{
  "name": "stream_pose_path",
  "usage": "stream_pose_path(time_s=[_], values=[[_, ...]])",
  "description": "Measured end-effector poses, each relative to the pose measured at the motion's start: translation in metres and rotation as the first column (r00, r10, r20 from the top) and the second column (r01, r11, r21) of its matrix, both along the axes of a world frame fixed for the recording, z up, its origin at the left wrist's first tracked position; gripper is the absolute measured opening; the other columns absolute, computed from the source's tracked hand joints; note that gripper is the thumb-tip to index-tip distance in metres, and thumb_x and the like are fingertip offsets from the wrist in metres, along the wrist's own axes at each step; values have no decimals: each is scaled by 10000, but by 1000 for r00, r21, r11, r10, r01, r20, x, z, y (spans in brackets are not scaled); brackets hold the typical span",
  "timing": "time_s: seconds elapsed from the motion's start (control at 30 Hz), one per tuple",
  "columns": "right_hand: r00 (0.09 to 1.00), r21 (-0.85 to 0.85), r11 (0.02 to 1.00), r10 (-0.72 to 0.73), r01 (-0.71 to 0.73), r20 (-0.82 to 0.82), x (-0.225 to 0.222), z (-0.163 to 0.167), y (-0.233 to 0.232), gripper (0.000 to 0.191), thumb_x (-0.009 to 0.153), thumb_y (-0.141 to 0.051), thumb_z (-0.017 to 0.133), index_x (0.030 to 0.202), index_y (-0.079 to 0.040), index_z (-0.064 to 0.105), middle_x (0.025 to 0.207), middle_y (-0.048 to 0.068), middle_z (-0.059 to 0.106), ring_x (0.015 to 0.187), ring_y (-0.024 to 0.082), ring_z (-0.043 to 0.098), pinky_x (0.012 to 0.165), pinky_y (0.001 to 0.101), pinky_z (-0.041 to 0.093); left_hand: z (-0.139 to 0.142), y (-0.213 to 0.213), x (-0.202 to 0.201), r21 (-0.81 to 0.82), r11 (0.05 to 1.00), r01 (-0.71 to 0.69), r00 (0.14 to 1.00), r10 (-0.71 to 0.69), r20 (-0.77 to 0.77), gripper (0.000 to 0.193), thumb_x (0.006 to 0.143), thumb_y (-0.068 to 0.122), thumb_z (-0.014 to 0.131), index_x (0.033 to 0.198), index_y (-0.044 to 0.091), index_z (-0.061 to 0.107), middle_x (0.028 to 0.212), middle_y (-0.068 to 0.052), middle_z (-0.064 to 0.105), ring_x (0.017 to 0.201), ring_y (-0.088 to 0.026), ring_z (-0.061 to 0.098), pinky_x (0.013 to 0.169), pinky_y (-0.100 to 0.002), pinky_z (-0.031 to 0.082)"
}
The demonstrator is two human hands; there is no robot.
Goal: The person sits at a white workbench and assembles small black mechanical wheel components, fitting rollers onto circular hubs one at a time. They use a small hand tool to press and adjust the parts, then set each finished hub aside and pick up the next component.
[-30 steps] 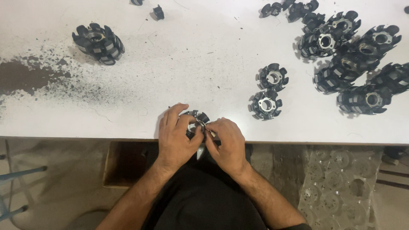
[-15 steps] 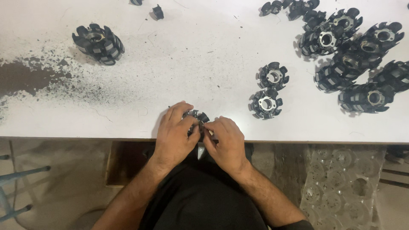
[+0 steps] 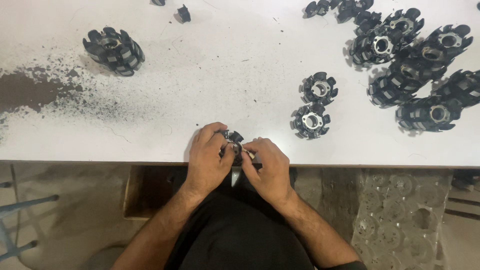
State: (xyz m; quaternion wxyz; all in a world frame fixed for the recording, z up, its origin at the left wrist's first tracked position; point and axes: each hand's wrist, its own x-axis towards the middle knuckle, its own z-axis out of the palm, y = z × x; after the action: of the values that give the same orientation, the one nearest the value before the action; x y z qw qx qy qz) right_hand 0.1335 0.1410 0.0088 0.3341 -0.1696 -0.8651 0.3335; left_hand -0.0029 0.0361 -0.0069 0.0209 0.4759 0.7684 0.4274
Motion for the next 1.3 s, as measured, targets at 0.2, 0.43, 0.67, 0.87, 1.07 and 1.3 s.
stream_pose_path(time_s=[0.2,0.43,0.67,0.87,1.07,1.3], values=[[999,105,994,42,-41,-9,-4,5,0,209,849,-7,775,1028,-44,673,938,96,689,907,301,692,986,469,568,-9,-1,2,109,994,-6,998,13,-66,107,825,44,717,827,0,619,1243,-166,643,1072,-344,615,919,-480,511],[999,182,983,8,-14,32,-8,8,-6,210,830,-12,782,1003,-67,676,954,85,696,976,324,698,998,461,566,-17,-3,2,107,994,-11,997,19,-80,111,830,24,712,818,13,602,1255,-157,636,1068,-323,613,926,-471,510],[991,190,981,18,-43,129,-11,8,-7,171,855,-32,775,996,-63,684,882,96,666,868,309,679,1004,475,569,-13,-6,0,86,996,1,998,5,-67,114,824,15,710,806,15,598,1250,-153,632,1081,-322,611,946,-474,509],[999,166,986,2,6,-46,-2,11,-2,183,875,-26,753,1029,-29,654,930,108,689,863,283,699,1030,485,549,30,-26,-18,130,988,-87,996,90,-12,183,854,129,757,903,20,618,1276,-174,569,1108,-340,607,898,-454,522],[993,70,996,-54,61,-102,-6,6,1,186,885,3,747,1038,-31,648,931,125,680,859,313,676,909,438,563,43,-19,-18,-196,981,14,982,-51,-184,275,795,174,806,948,20,638,1146,-148,586,1019,-330,606,867,-453,521],[998,61,997,-39,41,-45,-13,1,-2,212,848,13,753,1018,-38,636,881,112,632,796,301,628,704,411,492,31,-4,-17,-283,959,-17,972,-49,-228,203,844,137,753,960,9,645,1033,-116,603,936,-294,632,863,-448,538]])
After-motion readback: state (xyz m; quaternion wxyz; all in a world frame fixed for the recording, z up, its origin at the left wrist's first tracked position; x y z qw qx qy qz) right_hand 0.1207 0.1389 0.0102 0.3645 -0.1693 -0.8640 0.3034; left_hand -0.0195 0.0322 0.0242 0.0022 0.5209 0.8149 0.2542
